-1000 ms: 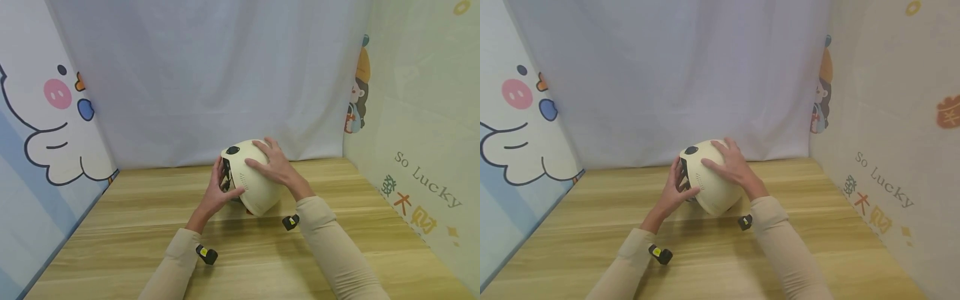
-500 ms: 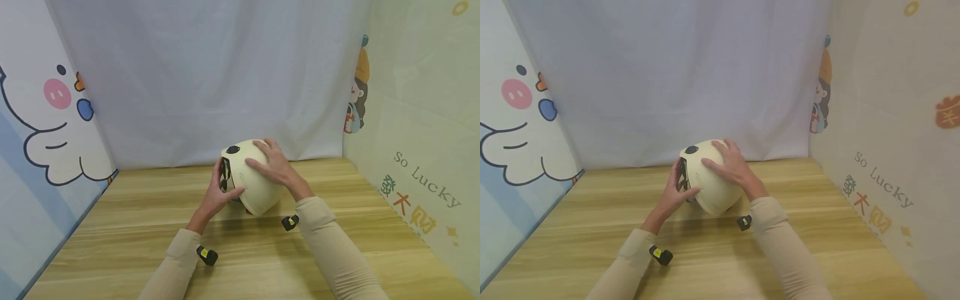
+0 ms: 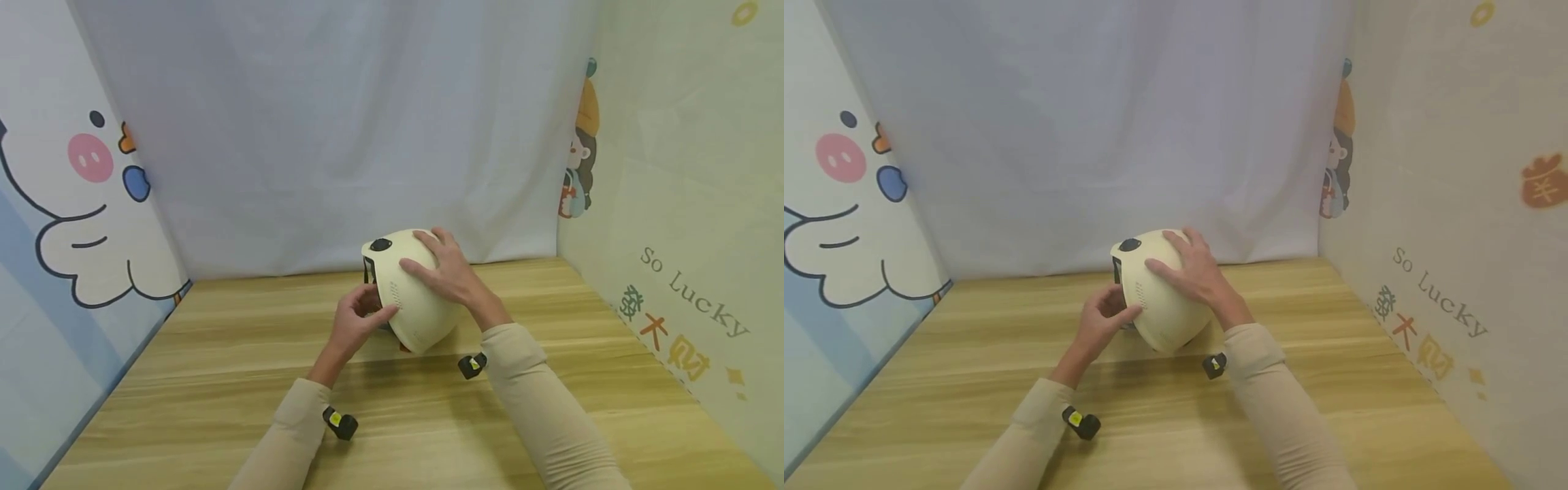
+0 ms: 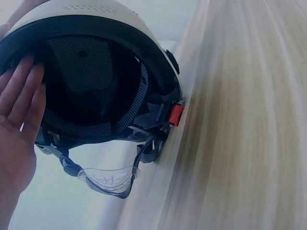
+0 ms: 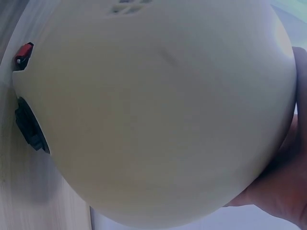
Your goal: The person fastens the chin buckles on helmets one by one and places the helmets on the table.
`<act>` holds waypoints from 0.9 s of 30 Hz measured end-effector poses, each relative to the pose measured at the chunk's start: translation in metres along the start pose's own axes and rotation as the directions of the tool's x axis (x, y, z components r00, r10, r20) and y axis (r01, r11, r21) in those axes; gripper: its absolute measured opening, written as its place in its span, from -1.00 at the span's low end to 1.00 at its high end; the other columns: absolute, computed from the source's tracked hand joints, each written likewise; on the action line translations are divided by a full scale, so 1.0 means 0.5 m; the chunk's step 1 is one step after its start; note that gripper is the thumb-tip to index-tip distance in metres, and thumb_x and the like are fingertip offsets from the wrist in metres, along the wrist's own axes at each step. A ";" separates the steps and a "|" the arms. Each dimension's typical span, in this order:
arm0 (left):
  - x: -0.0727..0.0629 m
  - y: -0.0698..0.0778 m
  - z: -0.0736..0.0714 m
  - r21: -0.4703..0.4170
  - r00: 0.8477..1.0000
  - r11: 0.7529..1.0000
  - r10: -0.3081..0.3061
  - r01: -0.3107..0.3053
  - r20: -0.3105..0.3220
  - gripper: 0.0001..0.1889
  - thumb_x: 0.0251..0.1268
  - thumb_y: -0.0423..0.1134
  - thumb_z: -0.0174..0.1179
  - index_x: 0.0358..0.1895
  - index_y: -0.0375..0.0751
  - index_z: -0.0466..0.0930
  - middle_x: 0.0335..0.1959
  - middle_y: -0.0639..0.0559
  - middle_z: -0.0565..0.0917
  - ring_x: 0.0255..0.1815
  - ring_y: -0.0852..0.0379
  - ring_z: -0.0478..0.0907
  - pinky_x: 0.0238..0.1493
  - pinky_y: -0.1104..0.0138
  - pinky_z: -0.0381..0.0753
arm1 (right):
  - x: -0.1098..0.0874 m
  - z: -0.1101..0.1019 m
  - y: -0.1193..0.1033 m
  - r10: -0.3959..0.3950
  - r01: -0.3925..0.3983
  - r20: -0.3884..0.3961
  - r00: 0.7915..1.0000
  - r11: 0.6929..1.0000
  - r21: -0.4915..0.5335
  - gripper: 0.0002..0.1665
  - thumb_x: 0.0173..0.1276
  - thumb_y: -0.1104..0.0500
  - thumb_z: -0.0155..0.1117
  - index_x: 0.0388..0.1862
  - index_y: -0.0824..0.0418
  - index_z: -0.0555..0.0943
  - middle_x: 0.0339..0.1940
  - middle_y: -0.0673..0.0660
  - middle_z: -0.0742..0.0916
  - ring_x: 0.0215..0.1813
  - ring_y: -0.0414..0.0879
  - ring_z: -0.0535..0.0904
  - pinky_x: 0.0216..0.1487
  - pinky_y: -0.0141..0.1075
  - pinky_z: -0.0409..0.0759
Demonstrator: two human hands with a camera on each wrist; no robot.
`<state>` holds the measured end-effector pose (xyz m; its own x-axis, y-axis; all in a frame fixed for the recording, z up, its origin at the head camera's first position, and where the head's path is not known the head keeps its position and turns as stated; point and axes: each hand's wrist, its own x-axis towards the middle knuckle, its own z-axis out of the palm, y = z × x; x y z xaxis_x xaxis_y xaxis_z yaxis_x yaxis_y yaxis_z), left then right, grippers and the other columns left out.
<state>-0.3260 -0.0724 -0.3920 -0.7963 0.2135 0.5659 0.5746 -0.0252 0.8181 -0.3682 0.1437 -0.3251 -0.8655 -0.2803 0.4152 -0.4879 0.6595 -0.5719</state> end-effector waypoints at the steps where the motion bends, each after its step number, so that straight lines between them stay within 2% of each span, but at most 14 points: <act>1: 0.002 -0.010 -0.002 -0.019 1.000 1.000 -0.006 0.007 0.010 -0.66 0.22 -0.44 0.33 0.06 -0.47 0.59 -0.22 -0.22 0.73 -0.25 0.10 0.68 -0.26 0.34 0.62 | 0.000 0.001 0.000 0.000 0.000 -0.001 1.000 1.000 -0.001 -0.11 0.35 -0.35 0.16 0.55 -0.01 0.29 0.56 0.30 0.17 0.43 0.31 0.23 0.21 0.30 0.37; 5: 0.008 -0.040 -0.009 -0.062 0.999 0.998 -0.020 0.022 0.024 -0.65 0.26 -0.33 0.36 0.07 -0.40 0.63 -0.20 -0.22 0.76 -0.25 0.13 0.73 -0.28 0.36 0.66 | 0.001 0.001 -0.002 -0.003 0.003 -0.011 1.000 1.000 -0.005 -0.12 0.36 -0.35 0.15 0.55 0.00 0.29 0.56 0.31 0.17 0.43 0.32 0.22 0.22 0.30 0.37; 12: 0.008 -0.034 -0.010 -0.096 0.998 0.994 -0.037 0.041 0.051 -0.60 0.31 -0.38 0.30 0.17 -0.46 0.57 -0.07 -0.33 0.72 -0.15 0.11 0.73 -0.18 0.28 0.69 | 0.000 0.003 0.001 -0.011 0.011 -0.024 1.000 1.000 -0.020 -0.09 0.35 -0.33 0.18 0.53 0.09 0.28 0.55 0.33 0.17 0.46 0.31 0.19 0.26 0.29 0.34; 16: 0.010 -0.028 -0.007 -0.097 0.997 0.994 -0.039 0.045 0.070 -0.56 0.35 -0.36 0.27 0.26 -0.44 0.51 0.02 -0.34 0.69 -0.09 0.09 0.72 -0.15 0.26 0.70 | 0.002 0.004 0.005 -0.012 0.011 -0.038 0.999 1.000 -0.029 -0.05 0.33 -0.34 0.19 0.52 0.15 0.26 0.53 0.34 0.20 0.45 0.29 0.22 0.26 0.26 0.36; 18: 0.012 -0.027 -0.004 -0.100 0.994 0.994 -0.041 0.051 0.099 -0.52 0.34 -0.35 0.28 0.30 -0.41 0.48 0.04 -0.34 0.68 -0.05 0.04 0.71 -0.13 0.23 0.69 | 0.002 0.003 0.007 -0.009 0.008 -0.048 0.999 1.000 -0.030 -0.03 0.31 -0.35 0.21 0.52 0.16 0.26 0.51 0.32 0.23 0.41 0.26 0.25 0.23 0.25 0.38; 21: 0.013 -0.029 0.003 -0.107 0.984 0.991 -0.064 0.082 0.164 -0.44 0.29 -0.36 0.33 0.34 -0.34 0.43 0.06 -0.32 0.67 -0.01 -0.06 0.70 -0.11 0.17 0.69 | 0.001 0.001 0.009 -0.002 0.000 -0.060 0.998 1.000 -0.028 -0.01 0.28 -0.36 0.23 0.50 0.18 0.26 0.49 0.31 0.26 0.37 0.24 0.27 0.20 0.24 0.41; 24: 0.010 -0.031 0.008 -0.096 0.964 0.986 -0.108 0.134 0.243 -0.37 0.26 -0.36 0.37 0.38 -0.29 0.36 0.10 -0.29 0.64 0.03 -0.11 0.66 -0.07 0.12 0.68 | -0.002 0.000 0.012 0.007 -0.009 -0.064 0.998 1.000 -0.029 0.01 0.28 -0.37 0.22 0.51 0.18 0.25 0.49 0.31 0.26 0.39 0.24 0.27 0.22 0.25 0.40; 27: 0.003 -0.038 0.009 -0.040 0.943 0.982 -0.166 0.185 0.287 -0.37 0.24 -0.34 0.38 0.37 -0.28 0.37 0.11 -0.24 0.63 0.03 -0.09 0.65 -0.06 0.14 0.67 | -0.003 0.000 0.014 0.009 -0.011 -0.063 0.998 0.999 -0.031 0.02 0.28 -0.38 0.20 0.52 0.18 0.24 0.50 0.31 0.25 0.41 0.25 0.25 0.24 0.26 0.37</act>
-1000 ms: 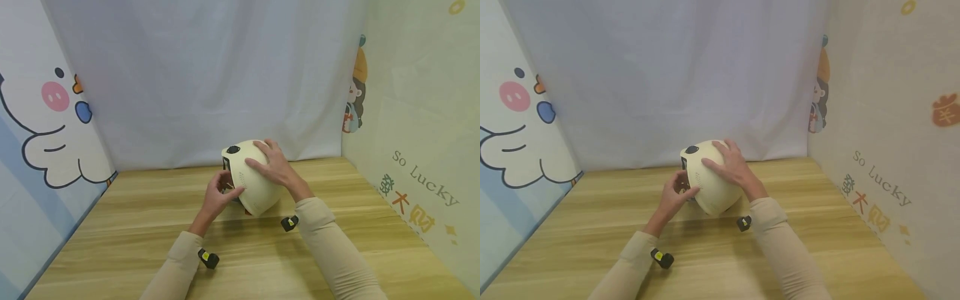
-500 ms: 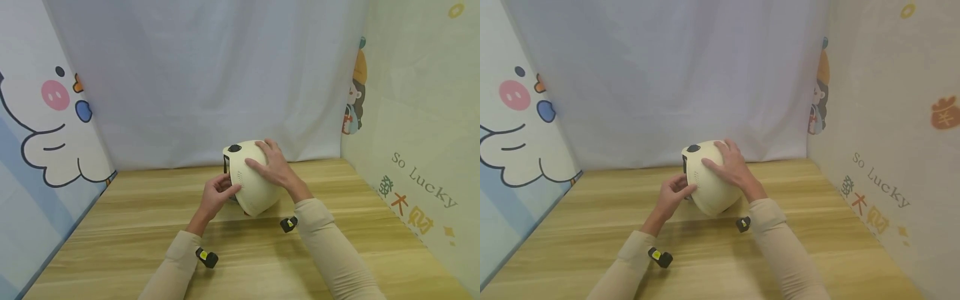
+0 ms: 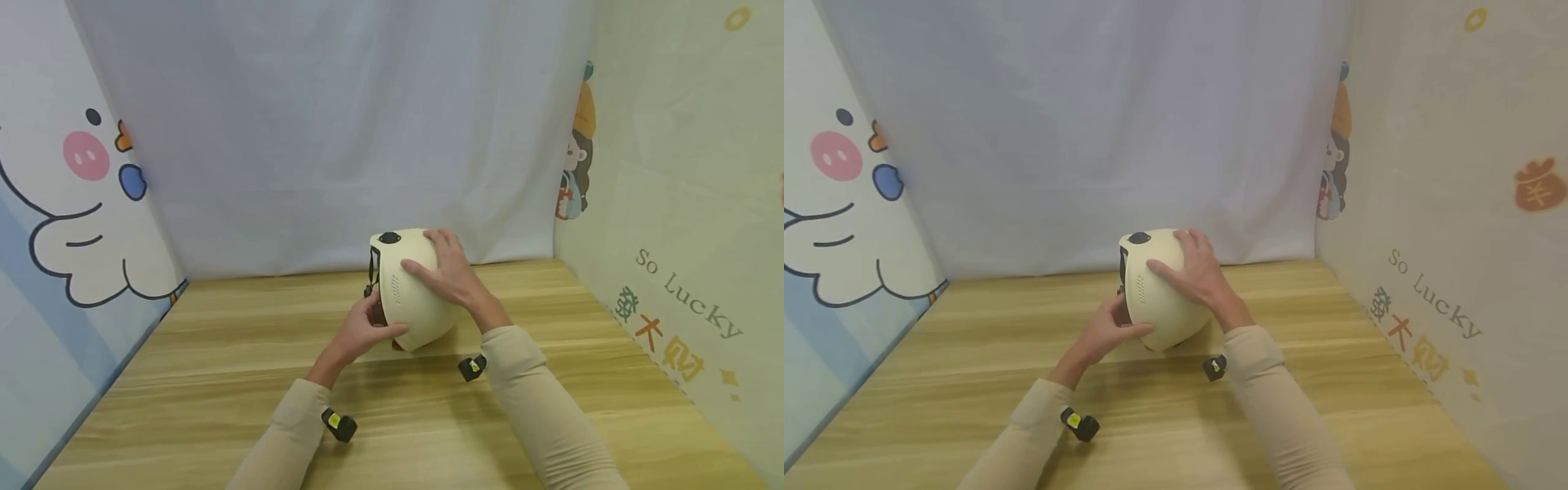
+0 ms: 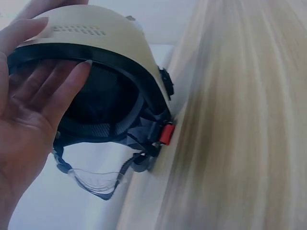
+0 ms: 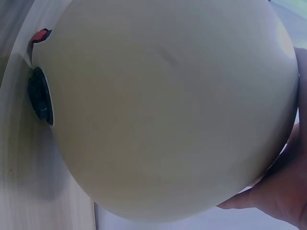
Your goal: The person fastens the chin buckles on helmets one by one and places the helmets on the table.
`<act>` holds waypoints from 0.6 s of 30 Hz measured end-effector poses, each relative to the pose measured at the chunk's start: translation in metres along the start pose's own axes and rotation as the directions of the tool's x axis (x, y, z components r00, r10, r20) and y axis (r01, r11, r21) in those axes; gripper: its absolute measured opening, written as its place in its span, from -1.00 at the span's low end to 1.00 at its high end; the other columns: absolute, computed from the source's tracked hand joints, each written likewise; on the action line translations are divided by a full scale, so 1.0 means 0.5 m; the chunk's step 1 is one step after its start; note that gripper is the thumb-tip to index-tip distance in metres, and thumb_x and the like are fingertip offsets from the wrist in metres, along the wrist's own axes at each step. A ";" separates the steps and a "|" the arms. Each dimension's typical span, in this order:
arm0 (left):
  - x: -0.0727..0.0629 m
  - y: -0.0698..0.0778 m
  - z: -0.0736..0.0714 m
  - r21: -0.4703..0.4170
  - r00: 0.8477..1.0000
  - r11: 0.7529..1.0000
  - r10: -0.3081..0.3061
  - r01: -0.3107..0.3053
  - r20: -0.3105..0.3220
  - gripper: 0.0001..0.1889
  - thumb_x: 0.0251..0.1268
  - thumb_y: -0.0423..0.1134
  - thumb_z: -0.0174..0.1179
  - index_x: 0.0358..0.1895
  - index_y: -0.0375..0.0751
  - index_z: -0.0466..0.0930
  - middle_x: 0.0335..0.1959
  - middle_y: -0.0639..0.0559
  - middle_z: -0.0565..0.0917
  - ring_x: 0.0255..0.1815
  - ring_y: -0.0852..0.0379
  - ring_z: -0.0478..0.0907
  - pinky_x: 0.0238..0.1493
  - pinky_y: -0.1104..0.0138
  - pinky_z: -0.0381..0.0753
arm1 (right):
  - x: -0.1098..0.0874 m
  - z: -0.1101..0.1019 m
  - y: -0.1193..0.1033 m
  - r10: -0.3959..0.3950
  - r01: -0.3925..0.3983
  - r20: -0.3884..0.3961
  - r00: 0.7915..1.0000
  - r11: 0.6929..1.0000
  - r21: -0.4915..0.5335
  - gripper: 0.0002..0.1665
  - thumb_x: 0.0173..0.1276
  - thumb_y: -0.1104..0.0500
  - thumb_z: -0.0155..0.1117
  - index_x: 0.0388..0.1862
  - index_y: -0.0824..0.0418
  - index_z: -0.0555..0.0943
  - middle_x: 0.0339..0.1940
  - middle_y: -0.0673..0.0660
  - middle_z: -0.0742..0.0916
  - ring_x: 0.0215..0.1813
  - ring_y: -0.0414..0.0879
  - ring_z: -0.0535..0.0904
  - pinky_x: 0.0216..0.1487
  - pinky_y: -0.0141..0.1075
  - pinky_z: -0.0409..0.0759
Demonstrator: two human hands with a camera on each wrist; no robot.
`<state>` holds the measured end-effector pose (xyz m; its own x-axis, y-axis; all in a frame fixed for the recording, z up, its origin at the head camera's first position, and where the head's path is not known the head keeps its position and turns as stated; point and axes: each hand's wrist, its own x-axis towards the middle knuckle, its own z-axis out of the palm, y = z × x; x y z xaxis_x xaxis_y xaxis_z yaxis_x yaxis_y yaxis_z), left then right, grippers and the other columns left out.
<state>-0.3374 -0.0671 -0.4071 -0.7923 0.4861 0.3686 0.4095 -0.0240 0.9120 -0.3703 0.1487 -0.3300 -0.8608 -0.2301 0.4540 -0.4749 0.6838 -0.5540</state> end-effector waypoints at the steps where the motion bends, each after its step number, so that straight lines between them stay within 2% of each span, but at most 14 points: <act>1: -0.001 -0.002 0.000 0.011 1.000 1.000 -0.015 0.015 0.010 -0.38 0.24 -0.33 0.39 0.36 -0.29 0.38 0.11 -0.24 0.62 0.02 -0.08 0.64 -0.04 0.14 0.67 | -0.001 0.000 0.000 0.000 0.000 0.000 1.000 1.000 0.002 0.02 0.29 -0.38 0.20 0.52 0.18 0.24 0.49 0.31 0.25 0.41 0.25 0.25 0.25 0.26 0.37; 6: -0.004 -0.015 0.002 0.001 0.997 0.998 -0.063 0.064 0.051 -0.35 0.21 -0.26 0.43 0.35 -0.24 0.39 0.10 -0.22 0.61 -0.02 -0.10 0.63 -0.08 -0.07 0.65 | -0.002 -0.001 0.004 0.002 -0.002 -0.008 1.000 1.000 -0.002 0.01 0.31 -0.38 0.17 0.53 0.19 0.22 0.49 0.30 0.26 0.42 0.24 0.24 0.27 0.26 0.34; 10: -0.003 -0.033 0.002 0.031 0.989 0.994 -0.105 0.102 0.107 -0.34 0.19 -0.23 0.43 0.36 -0.21 0.40 0.15 -0.16 0.60 0.09 -0.07 0.59 0.05 -0.03 0.60 | -0.003 0.001 0.009 0.013 -0.013 -0.016 1.000 1.000 -0.001 0.02 0.32 -0.38 0.16 0.53 0.20 0.21 0.49 0.31 0.25 0.42 0.24 0.25 0.28 0.26 0.33; 13: -0.004 -0.049 -0.002 0.112 0.985 0.984 -0.148 0.138 0.085 -0.43 0.18 -0.20 0.43 0.27 -0.24 0.52 0.12 -0.08 0.64 0.15 -0.01 0.55 0.16 0.09 0.52 | -0.003 0.004 0.012 0.025 -0.025 -0.003 1.000 1.000 0.003 0.02 0.34 -0.39 0.14 0.54 0.21 0.19 0.50 0.30 0.24 0.42 0.23 0.24 0.29 0.25 0.33; 18: -0.006 -0.061 -0.009 0.180 0.985 0.971 -0.166 0.156 0.042 -0.53 0.16 -0.13 0.44 0.12 -0.25 0.66 0.04 -0.05 0.70 0.12 0.00 0.56 0.16 0.07 0.51 | -0.005 0.005 0.014 0.044 -0.044 0.003 0.999 0.999 0.009 0.01 0.35 -0.38 0.11 0.54 0.21 0.18 0.50 0.29 0.23 0.43 0.23 0.23 0.29 0.24 0.34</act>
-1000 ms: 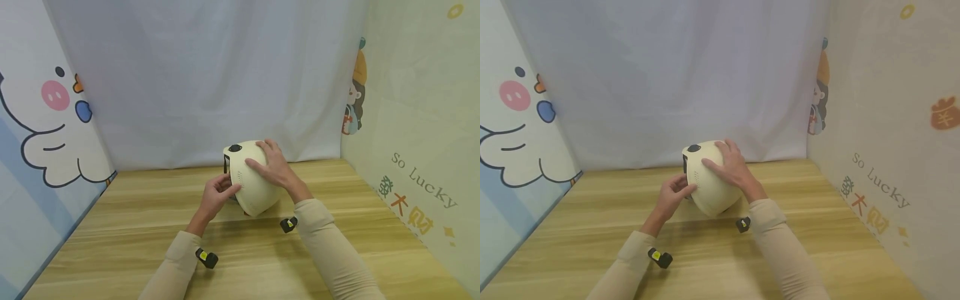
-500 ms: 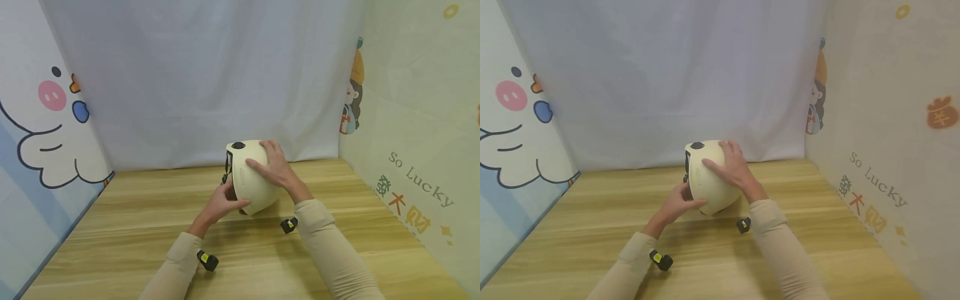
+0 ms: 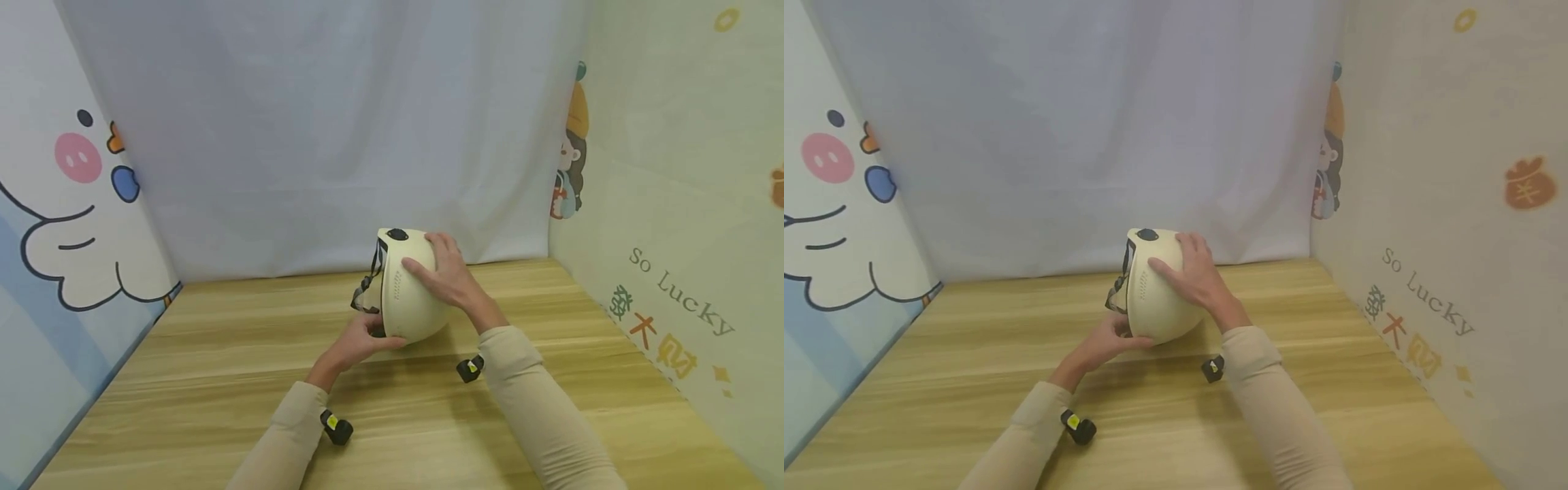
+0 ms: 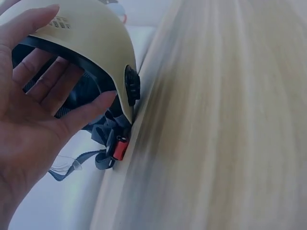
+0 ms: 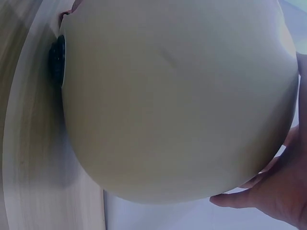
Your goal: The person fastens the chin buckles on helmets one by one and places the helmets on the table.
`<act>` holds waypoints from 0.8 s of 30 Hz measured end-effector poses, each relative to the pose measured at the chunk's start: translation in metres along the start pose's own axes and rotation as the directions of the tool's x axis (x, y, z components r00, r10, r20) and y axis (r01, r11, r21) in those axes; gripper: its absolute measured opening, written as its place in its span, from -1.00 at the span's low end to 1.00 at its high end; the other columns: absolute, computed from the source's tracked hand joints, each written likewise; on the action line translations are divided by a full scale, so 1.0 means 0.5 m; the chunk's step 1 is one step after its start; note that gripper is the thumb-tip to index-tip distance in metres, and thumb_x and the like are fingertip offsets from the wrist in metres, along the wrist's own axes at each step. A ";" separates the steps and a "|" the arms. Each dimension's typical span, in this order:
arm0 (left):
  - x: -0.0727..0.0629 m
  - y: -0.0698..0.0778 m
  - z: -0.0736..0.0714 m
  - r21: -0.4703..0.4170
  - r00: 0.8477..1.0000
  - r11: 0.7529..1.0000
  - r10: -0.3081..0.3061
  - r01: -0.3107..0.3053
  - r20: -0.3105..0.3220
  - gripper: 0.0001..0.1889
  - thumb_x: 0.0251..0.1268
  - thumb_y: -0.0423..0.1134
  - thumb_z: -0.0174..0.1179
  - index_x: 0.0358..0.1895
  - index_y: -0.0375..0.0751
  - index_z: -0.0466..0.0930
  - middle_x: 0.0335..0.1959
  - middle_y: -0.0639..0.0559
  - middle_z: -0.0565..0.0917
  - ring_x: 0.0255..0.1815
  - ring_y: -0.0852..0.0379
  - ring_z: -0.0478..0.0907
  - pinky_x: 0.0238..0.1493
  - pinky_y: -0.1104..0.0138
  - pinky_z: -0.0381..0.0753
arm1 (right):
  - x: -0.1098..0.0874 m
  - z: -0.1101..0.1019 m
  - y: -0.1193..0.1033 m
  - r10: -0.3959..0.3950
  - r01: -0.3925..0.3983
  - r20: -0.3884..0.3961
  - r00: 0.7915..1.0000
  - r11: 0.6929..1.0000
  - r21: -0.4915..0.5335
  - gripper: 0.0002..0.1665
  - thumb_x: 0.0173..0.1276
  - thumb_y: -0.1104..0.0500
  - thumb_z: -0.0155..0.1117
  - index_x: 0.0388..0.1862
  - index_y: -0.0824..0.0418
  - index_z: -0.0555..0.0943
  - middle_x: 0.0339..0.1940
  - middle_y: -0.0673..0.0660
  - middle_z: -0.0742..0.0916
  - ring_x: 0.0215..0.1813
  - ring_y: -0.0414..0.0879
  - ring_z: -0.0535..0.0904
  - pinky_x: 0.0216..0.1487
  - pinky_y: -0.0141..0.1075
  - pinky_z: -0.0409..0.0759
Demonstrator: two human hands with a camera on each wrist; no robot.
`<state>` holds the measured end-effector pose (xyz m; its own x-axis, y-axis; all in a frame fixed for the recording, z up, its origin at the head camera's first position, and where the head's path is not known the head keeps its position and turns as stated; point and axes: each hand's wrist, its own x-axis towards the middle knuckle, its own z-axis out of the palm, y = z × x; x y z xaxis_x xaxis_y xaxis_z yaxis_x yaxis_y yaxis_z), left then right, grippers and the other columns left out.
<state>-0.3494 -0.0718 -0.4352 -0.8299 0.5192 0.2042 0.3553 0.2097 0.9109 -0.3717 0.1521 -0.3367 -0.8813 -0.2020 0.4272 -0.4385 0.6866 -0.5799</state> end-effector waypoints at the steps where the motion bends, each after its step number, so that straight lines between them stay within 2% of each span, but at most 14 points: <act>1: 0.000 -0.002 0.000 -0.002 1.000 1.000 0.005 -0.005 0.001 -0.54 0.17 -0.13 0.44 0.11 -0.25 0.67 0.03 -0.05 0.70 0.10 0.00 0.57 0.14 0.07 0.52 | -0.001 0.000 0.000 0.001 -0.001 -0.002 1.000 1.000 0.001 0.01 0.35 -0.38 0.11 0.55 0.21 0.18 0.50 0.29 0.23 0.42 0.23 0.23 0.28 0.25 0.34; 5: -0.001 -0.010 0.002 -0.033 1.000 0.999 0.016 -0.016 -0.004 -0.55 0.16 -0.13 0.44 0.10 -0.24 0.68 0.00 -0.05 0.71 0.03 0.02 0.60 0.04 0.14 0.57 | -0.002 0.002 0.002 -0.001 0.001 0.000 1.000 1.000 0.003 0.02 0.35 -0.40 0.10 0.55 0.20 0.17 0.50 0.30 0.23 0.42 0.23 0.23 0.27 0.25 0.35; 11: 0.002 -0.021 0.006 -0.091 1.000 0.996 0.012 -0.012 0.000 -0.52 0.16 -0.14 0.45 0.15 -0.21 0.66 0.05 -0.02 0.70 0.08 0.04 0.60 0.10 0.18 0.55 | -0.002 0.003 0.004 0.000 0.000 -0.002 1.000 1.000 -0.010 0.04 0.34 -0.43 0.09 0.53 0.22 0.19 0.50 0.29 0.24 0.41 0.22 0.25 0.27 0.23 0.36; 15: 0.004 -0.028 0.004 -0.137 1.000 0.990 0.025 -0.022 0.015 -0.52 0.19 -0.17 0.43 0.17 -0.25 0.63 0.07 -0.06 0.69 0.08 0.01 0.60 0.11 0.17 0.55 | 0.002 0.004 0.001 -0.031 0.031 -0.013 0.999 0.999 -0.033 0.05 0.32 -0.44 0.09 0.51 0.27 0.22 0.49 0.30 0.27 0.40 0.22 0.27 0.27 0.21 0.38; 19: 0.004 -0.030 0.004 -0.163 0.999 0.986 0.034 -0.029 0.024 -0.53 0.22 -0.24 0.39 0.21 -0.25 0.62 0.10 -0.07 0.67 0.11 0.01 0.58 0.13 0.18 0.53 | 0.005 0.001 -0.005 -0.064 0.064 0.000 0.998 0.995 -0.076 0.03 0.35 -0.40 0.06 0.52 0.27 0.21 0.53 0.32 0.24 0.47 0.25 0.20 0.34 0.24 0.28; 24: -0.001 -0.027 0.004 -0.177 0.999 0.984 0.013 -0.005 0.044 -0.43 0.26 -0.24 0.38 0.35 -0.18 0.51 0.22 -0.07 0.60 0.21 0.01 0.52 0.21 0.14 0.49 | 0.006 -0.002 -0.011 -0.144 0.146 0.021 0.989 0.980 -0.134 -0.06 0.40 -0.33 -0.04 0.57 0.22 0.21 0.59 0.29 0.19 0.56 0.21 0.09 0.44 0.21 0.09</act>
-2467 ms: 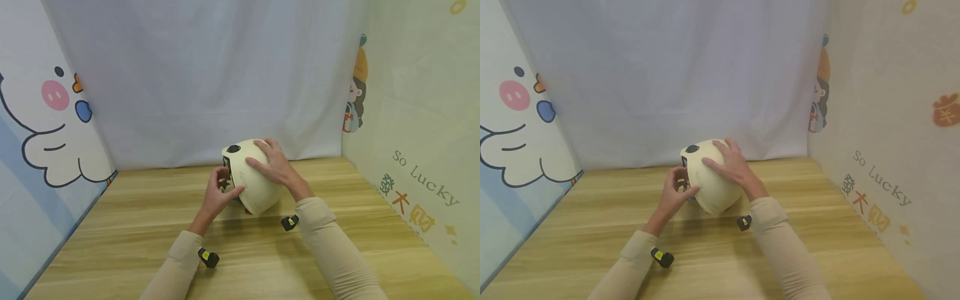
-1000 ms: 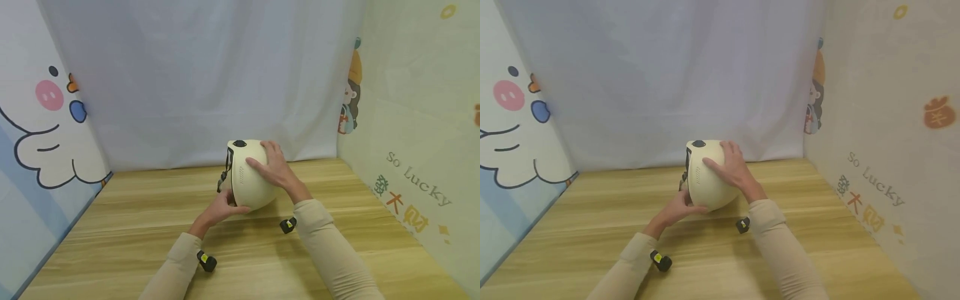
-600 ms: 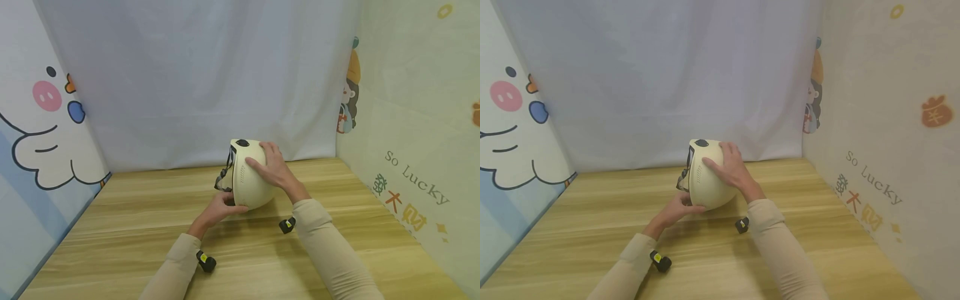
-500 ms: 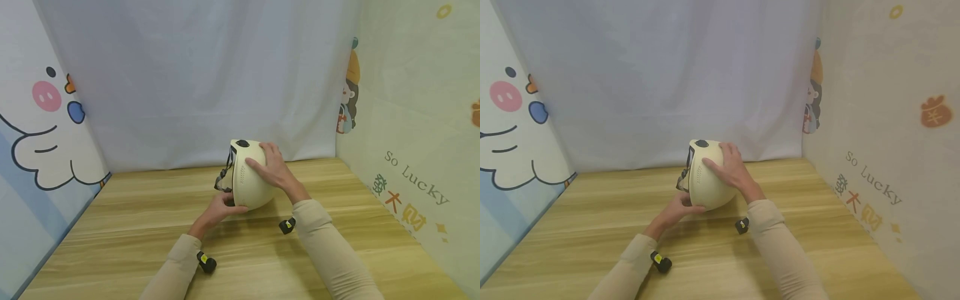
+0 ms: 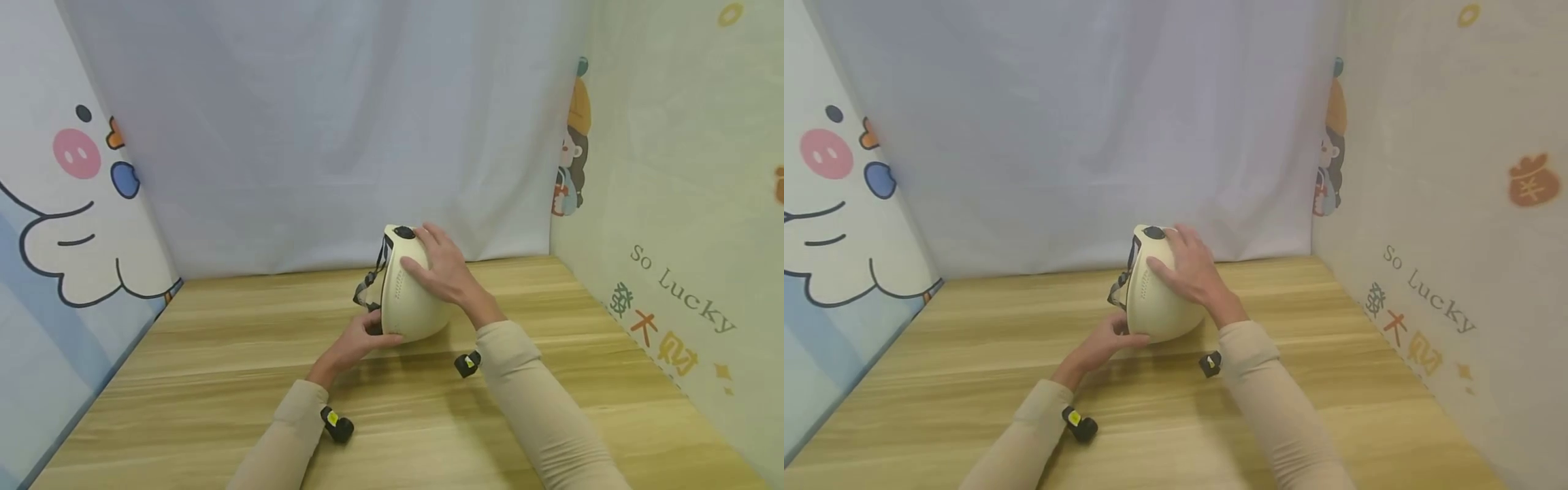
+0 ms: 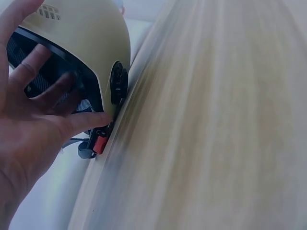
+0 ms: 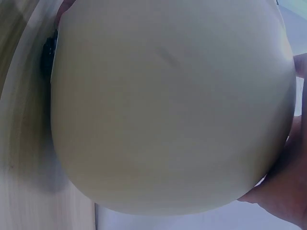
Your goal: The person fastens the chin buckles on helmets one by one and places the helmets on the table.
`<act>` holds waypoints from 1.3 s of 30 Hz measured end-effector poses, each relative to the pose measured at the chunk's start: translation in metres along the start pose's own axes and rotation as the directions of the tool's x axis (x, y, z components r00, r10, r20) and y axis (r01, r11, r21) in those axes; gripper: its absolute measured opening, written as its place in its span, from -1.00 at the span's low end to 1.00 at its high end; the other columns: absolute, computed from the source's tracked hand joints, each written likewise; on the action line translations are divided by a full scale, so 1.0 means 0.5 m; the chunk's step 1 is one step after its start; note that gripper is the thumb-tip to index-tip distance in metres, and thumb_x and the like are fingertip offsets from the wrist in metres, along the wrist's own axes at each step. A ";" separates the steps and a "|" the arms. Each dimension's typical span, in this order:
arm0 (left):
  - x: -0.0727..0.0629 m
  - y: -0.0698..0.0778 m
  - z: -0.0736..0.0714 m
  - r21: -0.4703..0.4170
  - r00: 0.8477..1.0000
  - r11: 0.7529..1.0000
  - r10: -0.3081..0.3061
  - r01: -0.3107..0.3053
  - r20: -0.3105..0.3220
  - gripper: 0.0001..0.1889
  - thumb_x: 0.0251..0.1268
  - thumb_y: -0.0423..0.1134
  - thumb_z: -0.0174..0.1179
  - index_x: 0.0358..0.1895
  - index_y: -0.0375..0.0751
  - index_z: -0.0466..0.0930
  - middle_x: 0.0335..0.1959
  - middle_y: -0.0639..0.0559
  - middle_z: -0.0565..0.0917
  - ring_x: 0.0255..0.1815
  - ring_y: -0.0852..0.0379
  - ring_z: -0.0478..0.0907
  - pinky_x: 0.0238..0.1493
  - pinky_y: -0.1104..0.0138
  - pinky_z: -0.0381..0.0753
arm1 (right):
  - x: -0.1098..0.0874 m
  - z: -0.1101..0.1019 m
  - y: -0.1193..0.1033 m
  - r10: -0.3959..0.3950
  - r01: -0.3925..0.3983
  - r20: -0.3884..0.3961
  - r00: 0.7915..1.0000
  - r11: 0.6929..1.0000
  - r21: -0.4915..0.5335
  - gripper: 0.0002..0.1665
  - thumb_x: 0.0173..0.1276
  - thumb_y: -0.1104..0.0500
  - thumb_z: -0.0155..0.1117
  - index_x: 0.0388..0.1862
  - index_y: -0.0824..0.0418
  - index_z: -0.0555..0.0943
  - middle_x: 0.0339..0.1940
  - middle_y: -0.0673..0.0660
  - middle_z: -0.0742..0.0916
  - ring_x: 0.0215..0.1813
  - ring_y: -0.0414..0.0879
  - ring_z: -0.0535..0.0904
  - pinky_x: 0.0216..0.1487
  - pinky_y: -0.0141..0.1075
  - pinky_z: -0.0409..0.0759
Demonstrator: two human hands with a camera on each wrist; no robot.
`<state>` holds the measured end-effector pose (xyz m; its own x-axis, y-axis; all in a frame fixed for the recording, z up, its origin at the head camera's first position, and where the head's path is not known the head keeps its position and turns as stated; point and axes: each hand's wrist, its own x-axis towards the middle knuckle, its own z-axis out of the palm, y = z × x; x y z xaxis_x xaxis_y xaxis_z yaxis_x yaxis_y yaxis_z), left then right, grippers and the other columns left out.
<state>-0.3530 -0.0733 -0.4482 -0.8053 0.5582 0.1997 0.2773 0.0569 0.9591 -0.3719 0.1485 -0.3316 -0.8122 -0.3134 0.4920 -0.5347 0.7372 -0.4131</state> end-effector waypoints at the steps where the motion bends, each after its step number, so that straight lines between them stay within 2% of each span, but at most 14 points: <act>1: -0.001 0.001 -0.001 0.004 1.000 1.000 -0.009 0.009 0.000 -0.40 0.26 -0.20 0.39 0.37 -0.16 0.48 0.23 -0.06 0.59 0.22 0.01 0.52 0.22 0.14 0.48 | 0.000 -0.001 -0.001 -0.016 0.016 0.002 1.000 1.000 -0.008 -0.07 0.41 -0.31 -0.07 0.58 0.21 0.20 0.59 0.27 0.20 0.57 0.20 0.08 0.46 0.19 0.07; 4: 0.000 0.000 -0.002 0.026 1.000 0.999 -0.031 0.031 0.001 -0.32 0.23 -0.10 0.41 0.42 -0.12 0.42 0.25 -0.03 0.57 0.25 0.01 0.50 0.24 0.10 0.46 | 0.000 -0.004 -0.004 -0.036 0.036 0.018 0.999 0.999 -0.021 -0.09 0.43 -0.29 -0.13 0.60 0.19 0.15 0.60 0.24 0.20 0.58 0.17 0.06 0.48 0.17 0.02; 8: 0.002 -0.003 -0.004 0.034 0.998 0.997 -0.067 0.066 0.001 -0.26 0.24 -0.05 0.39 0.46 -0.16 0.35 0.27 -0.06 0.55 0.27 0.00 0.48 0.26 0.09 0.45 | 0.000 -0.005 -0.001 -0.040 0.041 0.032 0.999 0.999 -0.015 -0.08 0.45 -0.30 -0.14 0.61 0.21 0.14 0.58 0.26 0.24 0.57 0.20 0.08 0.49 0.16 -0.01; 15: 0.001 0.001 -0.004 0.071 0.988 0.986 -0.148 0.151 -0.048 -0.38 0.24 -0.02 0.39 0.27 -0.29 0.49 0.12 -0.13 0.61 0.15 -0.02 0.53 0.19 0.09 0.49 | 0.001 -0.001 0.011 0.006 -0.006 0.025 1.000 1.000 0.004 0.08 0.34 -0.45 0.00 0.59 0.22 0.13 0.51 0.28 0.34 0.46 0.21 0.26 0.38 0.18 0.24; 17: 0.001 0.002 -0.003 0.104 0.986 0.982 -0.155 0.160 -0.053 -0.38 0.21 0.00 0.41 0.25 -0.28 0.51 0.12 -0.11 0.62 0.16 -0.02 0.53 0.21 0.07 0.48 | 0.003 0.000 0.011 0.009 -0.009 0.024 1.000 1.000 0.007 0.09 0.33 -0.45 0.01 0.58 0.24 0.14 0.51 0.29 0.34 0.46 0.21 0.25 0.39 0.17 0.23; 22: -0.001 0.004 -0.003 0.149 0.991 0.980 -0.135 0.135 -0.012 -0.36 0.17 -0.09 0.45 0.28 -0.29 0.50 0.24 -0.13 0.56 0.31 -0.12 0.44 0.35 -0.02 0.34 | 0.006 0.000 0.006 0.035 -0.035 0.020 0.999 0.999 0.015 0.10 0.33 -0.46 0.02 0.56 0.28 0.15 0.51 0.32 0.33 0.49 0.22 0.22 0.46 0.14 0.11; 25: 0.001 0.001 -0.006 0.130 0.994 0.986 -0.106 0.100 0.037 -0.42 0.22 -0.27 0.36 0.30 -0.37 0.45 0.33 -0.23 0.48 0.43 -0.21 0.30 0.43 -0.04 0.19 | 0.005 -0.002 0.002 0.052 -0.053 0.021 0.998 0.998 0.020 0.11 0.32 -0.45 0.05 0.56 0.28 0.14 0.51 0.34 0.32 0.49 0.23 0.21 0.46 0.15 0.10; 27: 0.002 -0.002 -0.008 0.123 0.994 0.988 -0.097 0.091 0.045 -0.46 0.23 -0.36 0.27 0.29 -0.41 0.44 0.35 -0.27 0.46 0.45 -0.23 0.27 0.44 -0.04 0.18 | 0.005 -0.004 0.001 0.051 -0.052 0.021 0.998 0.998 0.023 0.09 0.32 -0.42 0.07 0.56 0.29 0.14 0.50 0.34 0.32 0.49 0.23 0.22 0.45 0.15 0.13; 30: 0.004 -0.006 -0.010 0.139 0.995 0.985 -0.102 0.103 -0.013 -0.52 0.22 -0.40 0.20 0.25 -0.40 0.49 0.28 -0.26 0.52 0.36 -0.21 0.38 0.37 -0.02 0.31 | 0.005 -0.006 0.003 0.039 -0.040 0.019 0.999 0.999 0.026 0.06 0.34 -0.38 0.10 0.56 0.27 0.14 0.51 0.33 0.32 0.48 0.23 0.23 0.44 0.14 0.16; 33: 0.006 -0.006 -0.009 0.153 0.985 0.979 -0.113 0.133 -0.130 -0.66 0.26 -0.40 0.23 0.10 -0.37 0.59 0.09 -0.19 0.64 0.17 -0.12 0.55 0.20 0.04 0.49 | 0.004 -0.005 0.004 0.034 -0.034 0.019 0.999 0.999 0.025 0.04 0.34 -0.36 0.11 0.57 0.25 0.15 0.51 0.32 0.31 0.49 0.23 0.22 0.43 0.15 0.17; 37: 0.010 -0.005 -0.007 0.175 0.949 0.966 -0.134 0.190 -0.286 -0.85 0.22 -0.41 0.34 -0.17 -0.32 0.63 -0.18 -0.06 0.70 -0.11 0.04 0.62 -0.02 0.18 0.58 | 0.004 -0.005 0.004 0.038 -0.038 0.021 0.999 0.999 0.011 0.05 0.33 -0.39 0.11 0.58 0.20 0.14 0.53 0.30 0.29 0.50 0.23 0.20 0.43 0.17 0.17; 39: 0.011 -0.005 -0.005 0.192 0.923 0.954 -0.151 0.230 -0.353 -0.83 0.17 -0.40 0.40 -0.25 -0.30 0.59 -0.26 -0.04 0.67 -0.20 0.07 0.59 -0.12 0.21 0.57 | 0.005 -0.004 0.005 0.040 -0.040 0.024 0.999 0.999 0.001 0.06 0.33 -0.41 0.09 0.59 0.19 0.14 0.54 0.29 0.29 0.51 0.22 0.20 0.43 0.17 0.17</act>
<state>-0.3595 -0.0727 -0.4492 -0.9704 0.2147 0.1102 0.1803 0.3415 0.9224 -0.3746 0.1507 -0.3299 -0.8384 -0.2973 0.4568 -0.5016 0.7487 -0.4334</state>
